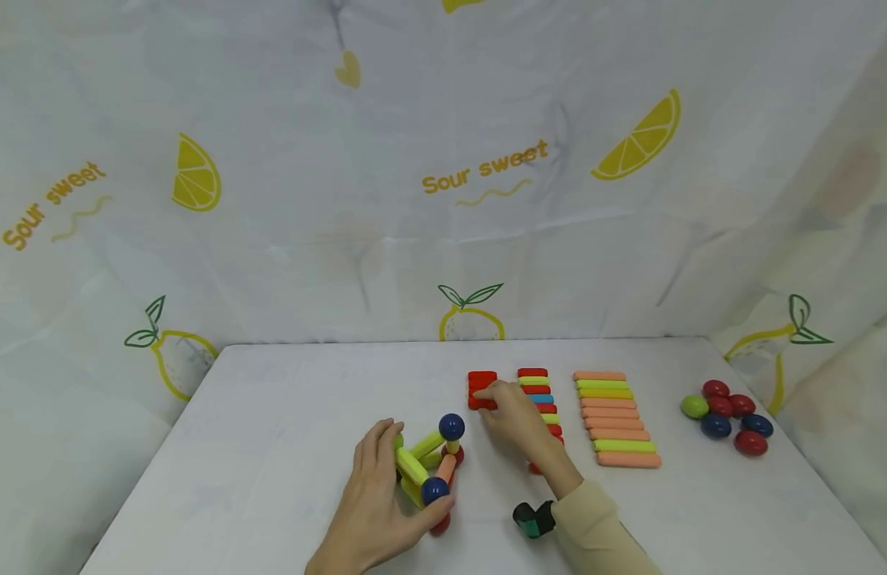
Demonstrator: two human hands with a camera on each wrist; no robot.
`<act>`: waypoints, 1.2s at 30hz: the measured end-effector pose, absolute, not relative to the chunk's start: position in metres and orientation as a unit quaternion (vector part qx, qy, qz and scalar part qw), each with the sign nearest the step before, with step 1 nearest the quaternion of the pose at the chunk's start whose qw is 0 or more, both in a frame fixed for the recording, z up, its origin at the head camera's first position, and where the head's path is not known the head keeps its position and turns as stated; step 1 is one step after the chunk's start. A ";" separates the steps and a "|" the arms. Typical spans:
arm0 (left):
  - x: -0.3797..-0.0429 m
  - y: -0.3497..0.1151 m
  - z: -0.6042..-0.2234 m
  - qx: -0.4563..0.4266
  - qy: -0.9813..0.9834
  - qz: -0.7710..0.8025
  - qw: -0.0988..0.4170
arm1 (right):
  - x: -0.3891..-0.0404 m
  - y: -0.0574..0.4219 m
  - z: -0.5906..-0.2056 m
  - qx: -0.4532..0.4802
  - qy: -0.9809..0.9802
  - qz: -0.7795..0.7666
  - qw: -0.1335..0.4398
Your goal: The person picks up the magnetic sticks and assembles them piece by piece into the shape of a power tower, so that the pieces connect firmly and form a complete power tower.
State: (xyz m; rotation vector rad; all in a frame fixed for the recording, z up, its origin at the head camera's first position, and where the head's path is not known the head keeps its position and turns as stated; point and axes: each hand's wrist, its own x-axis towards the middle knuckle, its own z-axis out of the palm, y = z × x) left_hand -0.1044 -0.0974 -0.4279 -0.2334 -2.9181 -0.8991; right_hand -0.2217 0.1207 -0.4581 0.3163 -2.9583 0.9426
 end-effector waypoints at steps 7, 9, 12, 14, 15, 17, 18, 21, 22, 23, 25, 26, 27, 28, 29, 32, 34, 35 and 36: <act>-0.104 -0.112 -0.423 -0.109 -0.936 -0.335 -0.028 | -0.221 0.116 -0.466 0.118 -0.956 0.266 0.020; -0.103 -0.115 -0.420 -0.108 -0.930 -0.348 -0.046 | -0.219 0.115 -0.466 0.117 -0.955 0.271 0.021; -0.103 -0.119 -0.417 -0.115 -0.924 -0.359 -0.060 | -0.217 0.115 -0.465 0.107 -0.950 0.293 0.022; -0.104 -0.122 -0.415 -0.127 -0.920 -0.365 -0.065 | -0.216 0.115 -0.465 0.096 -0.945 0.311 0.022; -0.104 -0.123 -0.414 -0.134 -0.919 -0.366 -0.067 | -0.216 0.115 -0.465 0.091 -0.943 0.318 0.022; -0.105 -0.127 -0.413 -0.148 -0.915 -0.368 -0.073 | -0.216 0.115 -0.465 0.085 -0.941 0.326 0.016; -0.105 -0.128 -0.413 -0.156 -0.913 -0.369 -0.076 | -0.216 0.115 -0.465 0.086 -0.941 0.327 0.012; -0.107 -0.131 -0.413 -0.178 -0.909 -0.368 -0.081 | -0.214 0.117 -0.463 0.088 -0.939 0.334 -0.011; -0.108 -0.131 -0.414 -0.183 -0.907 -0.369 -0.084 | -0.213 0.117 -0.463 0.089 -0.938 0.335 -0.017; -0.108 -0.131 -0.414 -0.188 -0.906 -0.371 -0.085 | -0.212 0.119 -0.462 0.090 -0.936 0.339 -0.021; -0.110 -0.132 -0.415 -0.198 -0.903 -0.371 -0.087 | -0.209 0.121 -0.458 0.094 -0.931 0.352 -0.019; -0.111 -0.132 -0.415 -0.201 -0.902 -0.371 -0.088 | -0.208 0.122 -0.455 0.101 -0.928 0.357 -0.012; -0.112 -0.132 -0.415 -0.204 -0.902 -0.371 -0.088 | -0.206 0.122 -0.451 0.102 -0.925 0.366 -0.006; -0.113 -0.132 -0.415 -0.207 -0.901 -0.372 -0.087 | -0.205 0.123 -0.447 0.108 -0.921 0.373 0.003; -0.114 -0.132 -0.415 -0.212 -0.900 -0.371 -0.087 | -0.203 0.123 -0.442 0.114 -0.916 0.384 0.010; -0.116 -0.133 -0.413 -0.227 -0.900 -0.364 -0.080 | -0.195 0.124 -0.424 0.134 -0.900 0.413 0.030; -0.117 -0.134 -0.412 -0.236 -0.899 -0.360 -0.077 | -0.187 0.124 -0.411 0.161 -0.890 0.424 0.041; -0.117 -0.135 -0.412 -0.241 -0.899 -0.357 -0.074 | -0.183 0.124 -0.405 0.181 -0.886 0.425 0.045; -0.117 -0.135 -0.412 -0.245 -0.899 -0.356 -0.072 | -0.178 0.124 -0.400 0.204 -0.881 0.424 0.050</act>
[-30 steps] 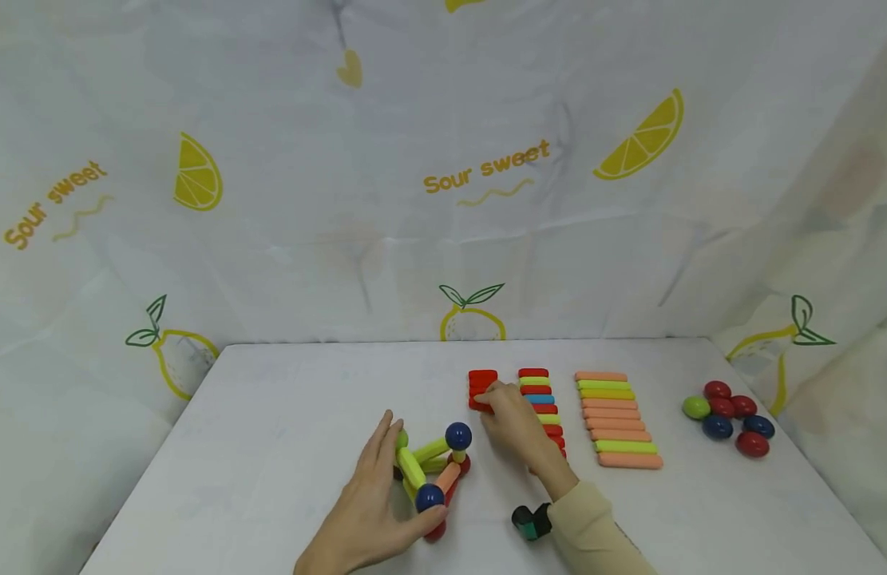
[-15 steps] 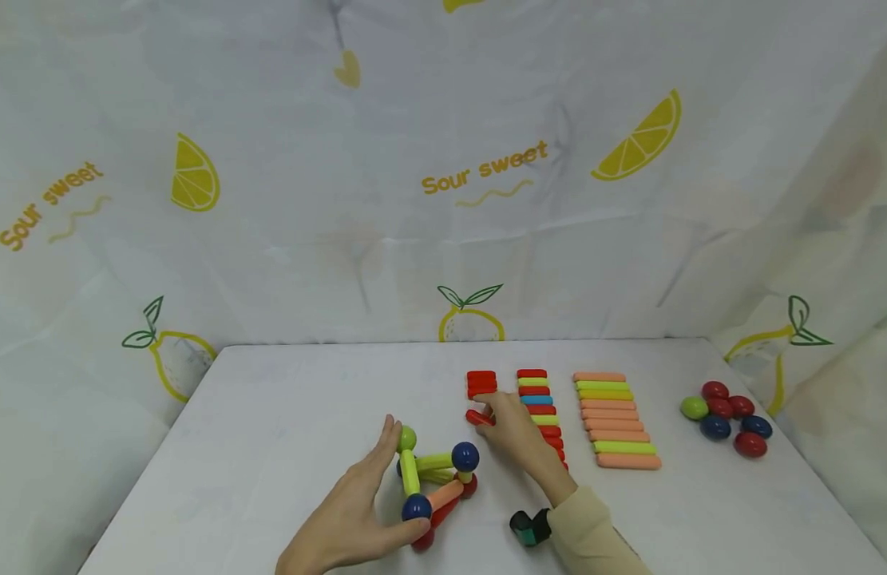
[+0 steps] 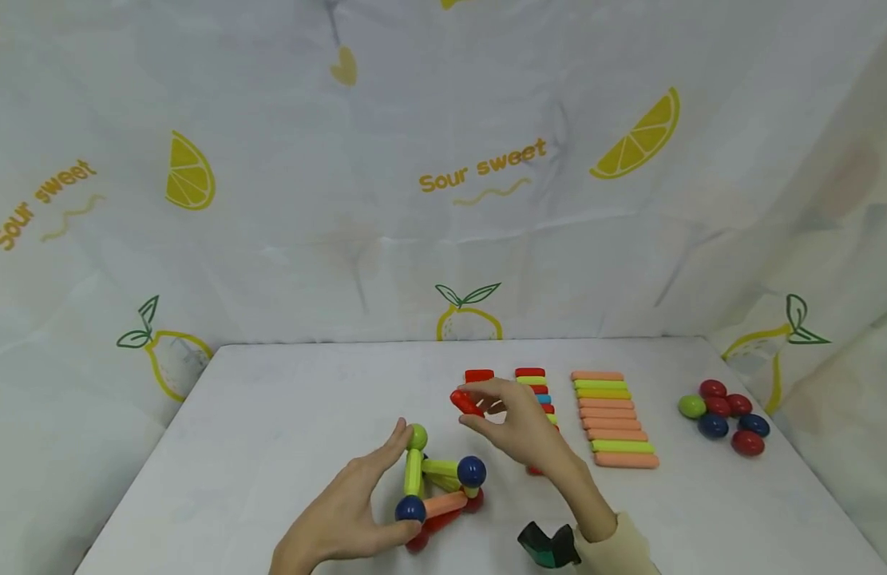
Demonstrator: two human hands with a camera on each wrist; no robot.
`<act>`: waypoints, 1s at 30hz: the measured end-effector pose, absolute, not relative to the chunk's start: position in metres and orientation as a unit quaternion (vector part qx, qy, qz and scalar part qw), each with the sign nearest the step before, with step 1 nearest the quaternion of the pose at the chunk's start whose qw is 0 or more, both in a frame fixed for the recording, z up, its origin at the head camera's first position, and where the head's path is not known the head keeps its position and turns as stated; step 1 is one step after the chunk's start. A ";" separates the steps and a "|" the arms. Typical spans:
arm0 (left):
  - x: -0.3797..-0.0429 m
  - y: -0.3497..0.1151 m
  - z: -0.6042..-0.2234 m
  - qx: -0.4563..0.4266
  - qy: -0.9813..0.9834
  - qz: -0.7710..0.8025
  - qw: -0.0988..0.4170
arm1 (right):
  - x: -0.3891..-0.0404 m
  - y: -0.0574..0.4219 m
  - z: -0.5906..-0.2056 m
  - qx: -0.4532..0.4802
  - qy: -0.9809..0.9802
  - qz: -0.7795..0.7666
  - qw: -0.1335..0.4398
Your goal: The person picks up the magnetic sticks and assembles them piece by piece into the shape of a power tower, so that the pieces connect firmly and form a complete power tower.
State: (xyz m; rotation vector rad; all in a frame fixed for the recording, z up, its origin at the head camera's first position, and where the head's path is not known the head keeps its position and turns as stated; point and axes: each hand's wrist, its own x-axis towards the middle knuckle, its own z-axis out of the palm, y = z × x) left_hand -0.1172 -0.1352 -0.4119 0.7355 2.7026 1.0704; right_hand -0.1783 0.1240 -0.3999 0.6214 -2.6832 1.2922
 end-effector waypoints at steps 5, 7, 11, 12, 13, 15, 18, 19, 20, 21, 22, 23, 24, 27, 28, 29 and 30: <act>-0.118 -0.137 -0.411 0.257 0.894 0.359 0.072 | -0.157 0.120 -0.382 0.321 -0.852 0.412 0.031; -0.119 -0.137 -0.411 0.261 0.892 0.362 0.076 | -0.151 0.119 -0.379 0.345 -0.844 0.410 0.003; -0.119 -0.139 -0.410 0.270 0.888 0.364 0.083 | -0.145 0.118 -0.378 0.355 -0.838 0.413 -0.050; -0.119 -0.139 -0.410 0.270 0.887 0.364 0.087 | -0.144 0.117 -0.378 0.355 -0.837 0.413 -0.058; -0.119 -0.140 -0.409 0.272 0.886 0.364 0.090 | -0.143 0.117 -0.379 0.356 -0.835 0.415 -0.065; -0.118 -0.141 -0.408 0.275 0.886 0.361 0.094 | -0.142 0.117 -0.380 0.360 -0.831 0.418 -0.076; -0.117 -0.142 -0.407 0.278 0.885 0.359 0.102 | -0.140 0.115 -0.380 0.363 -0.829 0.415 -0.095; -0.117 -0.142 -0.406 0.281 0.884 0.358 0.102 | -0.140 0.114 -0.380 0.365 -0.830 0.409 -0.099; -0.117 -0.142 -0.406 0.283 0.884 0.357 0.103 | -0.139 0.113 -0.380 0.364 -0.834 0.402 -0.101; -0.117 -0.142 -0.406 0.285 0.883 0.358 0.104 | -0.138 0.112 -0.379 0.362 -0.838 0.394 -0.105; -0.118 -0.142 -0.406 0.289 0.882 0.357 0.104 | -0.137 0.111 -0.379 0.361 -0.844 0.382 -0.106; -0.118 -0.142 -0.406 0.291 0.881 0.357 0.105 | -0.136 0.110 -0.378 0.361 -0.848 0.372 -0.106; -0.119 -0.143 -0.406 0.293 0.880 0.358 0.105 | -0.136 0.109 -0.378 0.362 -0.853 0.361 -0.106; -0.119 -0.144 -0.405 0.298 0.879 0.357 0.105 | -0.133 0.106 -0.377 0.364 -0.862 0.336 -0.108; -0.118 -0.144 -0.405 0.300 0.880 0.355 0.104 | -0.133 0.106 -0.377 0.365 -0.865 0.329 -0.107; -0.118 -0.145 -0.405 0.300 0.879 0.355 0.103 | -0.132 0.105 -0.377 0.367 -0.866 0.321 -0.105; -0.118 -0.145 -0.405 0.302 0.880 0.352 0.100 | -0.132 0.104 -0.377 0.370 -0.868 0.314 -0.103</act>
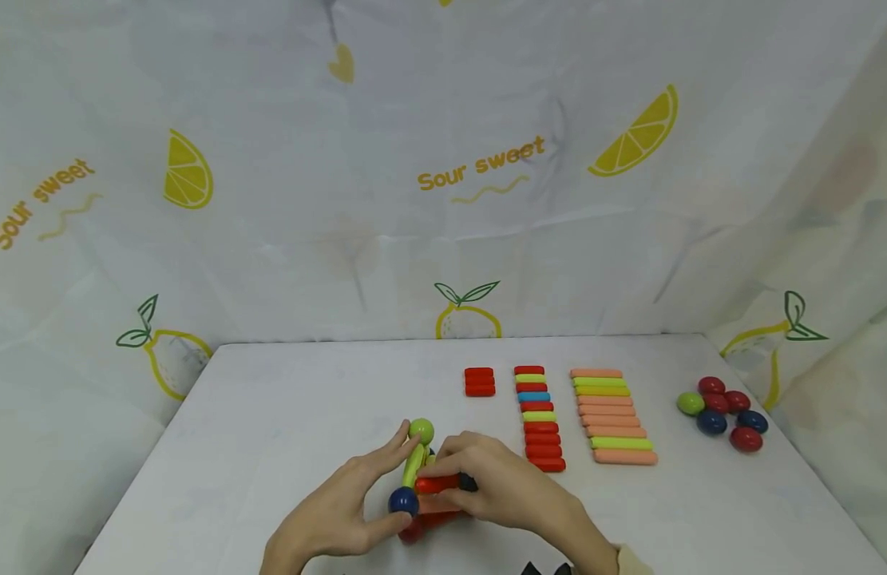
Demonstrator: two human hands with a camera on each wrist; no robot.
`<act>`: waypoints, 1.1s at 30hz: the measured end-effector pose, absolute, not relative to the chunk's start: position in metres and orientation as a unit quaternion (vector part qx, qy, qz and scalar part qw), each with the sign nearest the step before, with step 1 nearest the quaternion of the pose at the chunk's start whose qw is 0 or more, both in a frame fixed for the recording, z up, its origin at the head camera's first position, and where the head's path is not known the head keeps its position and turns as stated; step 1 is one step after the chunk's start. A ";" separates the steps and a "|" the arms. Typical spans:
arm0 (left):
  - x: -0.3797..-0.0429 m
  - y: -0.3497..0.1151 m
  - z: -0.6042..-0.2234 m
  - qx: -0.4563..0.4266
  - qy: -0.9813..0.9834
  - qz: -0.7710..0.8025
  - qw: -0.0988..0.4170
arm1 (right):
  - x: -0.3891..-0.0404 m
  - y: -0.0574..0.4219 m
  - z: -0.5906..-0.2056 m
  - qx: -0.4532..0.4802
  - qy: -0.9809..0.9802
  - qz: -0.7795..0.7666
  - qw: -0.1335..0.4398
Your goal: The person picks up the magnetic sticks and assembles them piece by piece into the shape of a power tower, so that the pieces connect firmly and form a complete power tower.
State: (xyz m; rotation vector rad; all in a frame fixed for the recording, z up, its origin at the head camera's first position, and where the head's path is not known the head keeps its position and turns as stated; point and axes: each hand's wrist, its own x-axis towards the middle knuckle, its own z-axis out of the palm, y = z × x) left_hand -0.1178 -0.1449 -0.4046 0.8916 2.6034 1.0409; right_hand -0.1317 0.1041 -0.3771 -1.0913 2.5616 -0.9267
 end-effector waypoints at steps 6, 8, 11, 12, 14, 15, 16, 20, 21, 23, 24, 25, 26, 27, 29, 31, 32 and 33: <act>-0.118 -0.147 -0.406 0.301 0.887 0.341 0.081 | -0.128 0.099 -0.378 -0.375 0.881 -0.275 0.086; -0.118 -0.147 -0.407 0.302 0.888 0.340 0.077 | -0.127 0.097 -0.379 -0.374 0.885 -0.265 0.078; -0.118 -0.146 -0.408 0.299 0.890 0.337 0.070 | -0.127 0.095 -0.380 -0.372 0.892 -0.249 0.067; -0.118 -0.146 -0.408 0.299 0.891 0.335 0.066 | -0.127 0.094 -0.380 -0.371 0.894 -0.245 0.065; -0.117 -0.145 -0.409 0.292 0.894 0.334 0.061 | -0.126 0.093 -0.381 -0.366 0.898 -0.237 0.062; -0.116 -0.145 -0.409 0.285 0.898 0.331 0.057 | -0.125 0.092 -0.381 -0.365 0.899 -0.235 0.061; -0.116 -0.144 -0.409 0.277 0.902 0.328 0.051 | -0.125 0.092 -0.381 -0.365 0.899 -0.234 0.058; -0.116 -0.142 -0.412 0.250 0.908 0.335 0.032 | -0.125 0.094 -0.382 -0.371 0.894 -0.245 0.053; -0.116 -0.142 -0.413 0.249 0.906 0.340 0.026 | -0.125 0.095 -0.382 -0.371 0.892 -0.253 0.053; -0.118 -0.141 -0.414 0.259 0.897 0.357 0.021 | -0.126 0.098 -0.380 -0.368 0.887 -0.275 0.051; -0.119 -0.142 -0.415 0.265 0.893 0.363 0.021 | -0.126 0.100 -0.380 -0.364 0.884 -0.288 0.048; -0.120 -0.142 -0.416 0.271 0.889 0.368 0.022 | -0.127 0.103 -0.380 -0.360 0.882 -0.301 0.040; -0.121 -0.143 -0.416 0.275 0.886 0.371 0.025 | -0.128 0.106 -0.379 -0.355 0.880 -0.315 0.030; -0.122 -0.144 -0.416 0.278 0.885 0.372 0.028 | -0.129 0.108 -0.379 -0.350 0.877 -0.328 0.015; -0.122 -0.146 -0.415 0.277 0.885 0.372 0.038 | -0.133 0.113 -0.380 -0.338 0.873 -0.352 -0.023; -0.122 -0.147 -0.414 0.267 0.890 0.366 0.047 | -0.139 0.118 -0.383 -0.322 0.869 -0.370 -0.068; -0.122 -0.147 -0.413 0.258 0.894 0.362 0.048 | -0.142 0.121 -0.385 -0.311 0.867 -0.378 -0.090; -0.122 -0.147 -0.412 0.249 0.899 0.358 0.044 | -0.146 0.122 -0.387 -0.298 0.866 -0.385 -0.111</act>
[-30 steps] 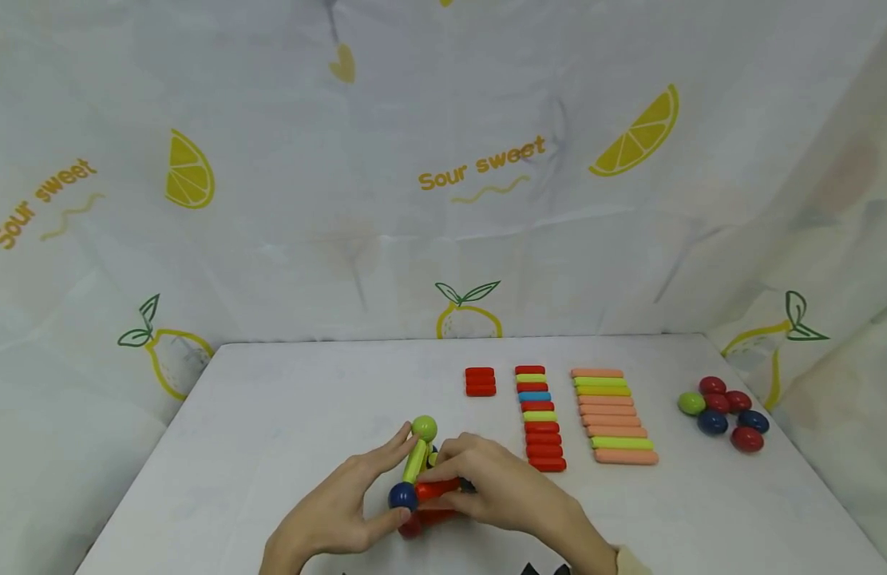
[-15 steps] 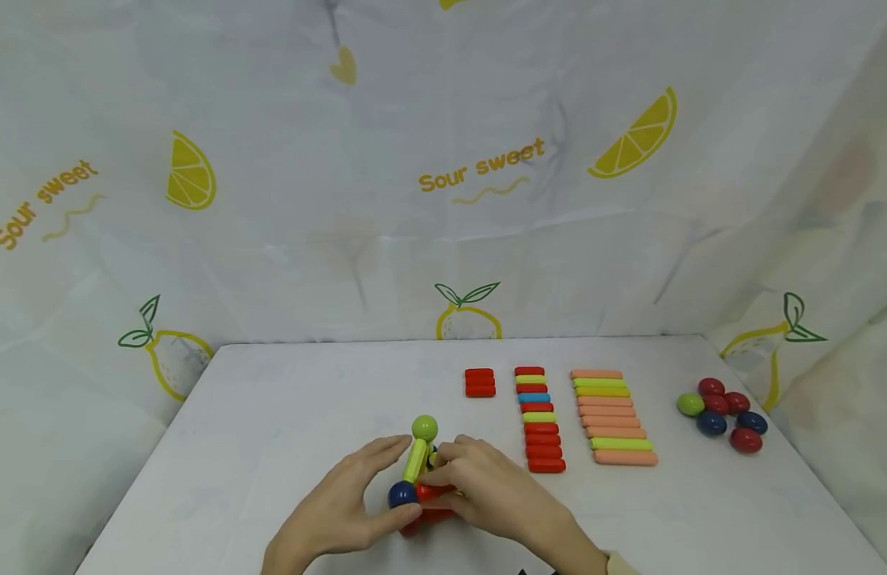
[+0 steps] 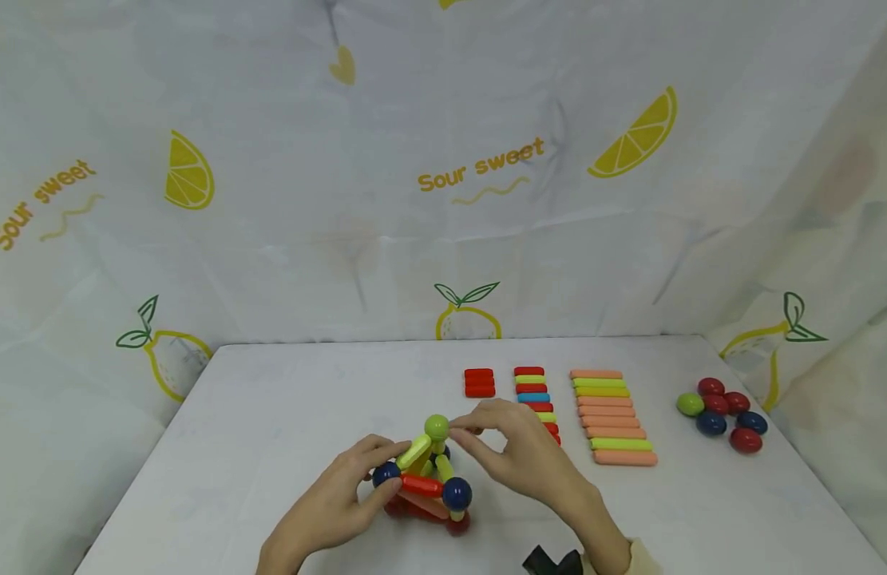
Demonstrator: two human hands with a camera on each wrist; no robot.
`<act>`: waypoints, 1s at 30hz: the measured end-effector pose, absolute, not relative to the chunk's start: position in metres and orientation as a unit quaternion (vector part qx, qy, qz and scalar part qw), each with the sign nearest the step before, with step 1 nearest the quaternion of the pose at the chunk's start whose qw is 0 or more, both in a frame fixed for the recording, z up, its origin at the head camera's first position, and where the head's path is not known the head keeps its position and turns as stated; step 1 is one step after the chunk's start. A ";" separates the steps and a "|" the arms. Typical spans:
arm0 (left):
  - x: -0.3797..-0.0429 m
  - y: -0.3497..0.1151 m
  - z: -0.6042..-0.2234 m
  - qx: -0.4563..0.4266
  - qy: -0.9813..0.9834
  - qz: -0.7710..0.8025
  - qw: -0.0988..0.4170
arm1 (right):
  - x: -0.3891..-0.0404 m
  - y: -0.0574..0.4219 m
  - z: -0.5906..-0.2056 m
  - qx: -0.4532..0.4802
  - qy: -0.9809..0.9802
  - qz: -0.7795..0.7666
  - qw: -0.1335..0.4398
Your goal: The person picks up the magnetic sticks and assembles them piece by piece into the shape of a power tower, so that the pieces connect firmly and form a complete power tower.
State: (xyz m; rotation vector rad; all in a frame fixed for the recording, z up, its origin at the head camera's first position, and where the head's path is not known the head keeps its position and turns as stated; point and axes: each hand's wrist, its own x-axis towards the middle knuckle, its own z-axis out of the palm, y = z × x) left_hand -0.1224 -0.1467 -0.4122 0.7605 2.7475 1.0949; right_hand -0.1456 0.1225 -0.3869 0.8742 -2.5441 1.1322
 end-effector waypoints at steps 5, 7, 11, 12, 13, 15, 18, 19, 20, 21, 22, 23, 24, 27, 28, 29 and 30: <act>-0.119 -0.138 -0.411 0.167 0.928 0.333 -0.028 | -0.166 0.128 -0.403 0.219 -0.882 0.382 0.171; -0.116 -0.134 -0.410 0.123 0.938 0.320 -0.055 | -0.175 0.128 -0.411 0.184 -0.897 0.365 0.169; -0.110 -0.122 -0.407 0.052 0.950 0.302 -0.054 | -0.192 0.125 -0.427 0.134 -0.928 0.323 0.130; -0.108 -0.119 -0.407 0.044 0.952 0.300 -0.050 | -0.197 0.124 -0.431 0.127 -0.934 0.313 0.118; -0.107 -0.116 -0.407 0.039 0.953 0.298 -0.046 | -0.203 0.123 -0.435 0.121 -0.940 0.302 0.104; -0.105 -0.109 -0.408 0.037 0.955 0.293 -0.036 | -0.213 0.121 -0.444 0.116 -0.949 0.280 0.081; -0.102 -0.102 -0.412 0.045 0.958 0.282 -0.036 | -0.225 0.118 -0.455 0.114 -0.959 0.252 0.054; -0.101 -0.100 -0.412 0.046 0.959 0.279 -0.033 | -0.228 0.117 -0.459 0.114 -0.962 0.244 0.047; -0.101 -0.098 -0.413 0.046 0.960 0.276 -0.030 | -0.229 0.116 -0.461 0.117 -0.963 0.238 0.044; -0.100 -0.097 -0.414 0.046 0.961 0.271 -0.029 | -0.231 0.115 -0.463 0.118 -0.964 0.233 0.041; -0.100 -0.095 -0.415 0.047 0.962 0.267 -0.028 | -0.232 0.115 -0.464 0.120 -0.965 0.229 0.040; -0.100 -0.095 -0.415 0.046 0.964 0.262 -0.028 | -0.233 0.114 -0.465 0.122 -0.966 0.224 0.042; -0.100 -0.094 -0.415 0.047 0.965 0.257 -0.027 | -0.234 0.114 -0.466 0.123 -0.966 0.223 0.044; -0.100 -0.094 -0.415 0.047 0.967 0.247 -0.026 | -0.234 0.113 -0.469 0.123 -0.966 0.225 0.042; -0.100 -0.094 -0.415 0.049 0.967 0.247 -0.025 | -0.233 0.113 -0.469 0.121 -0.965 0.229 0.038; -0.100 -0.094 -0.415 0.051 0.967 0.247 -0.025 | -0.232 0.113 -0.469 0.119 -0.965 0.232 0.033; -0.101 -0.094 -0.415 0.053 0.967 0.248 -0.024 | -0.231 0.113 -0.470 0.115 -0.964 0.239 0.026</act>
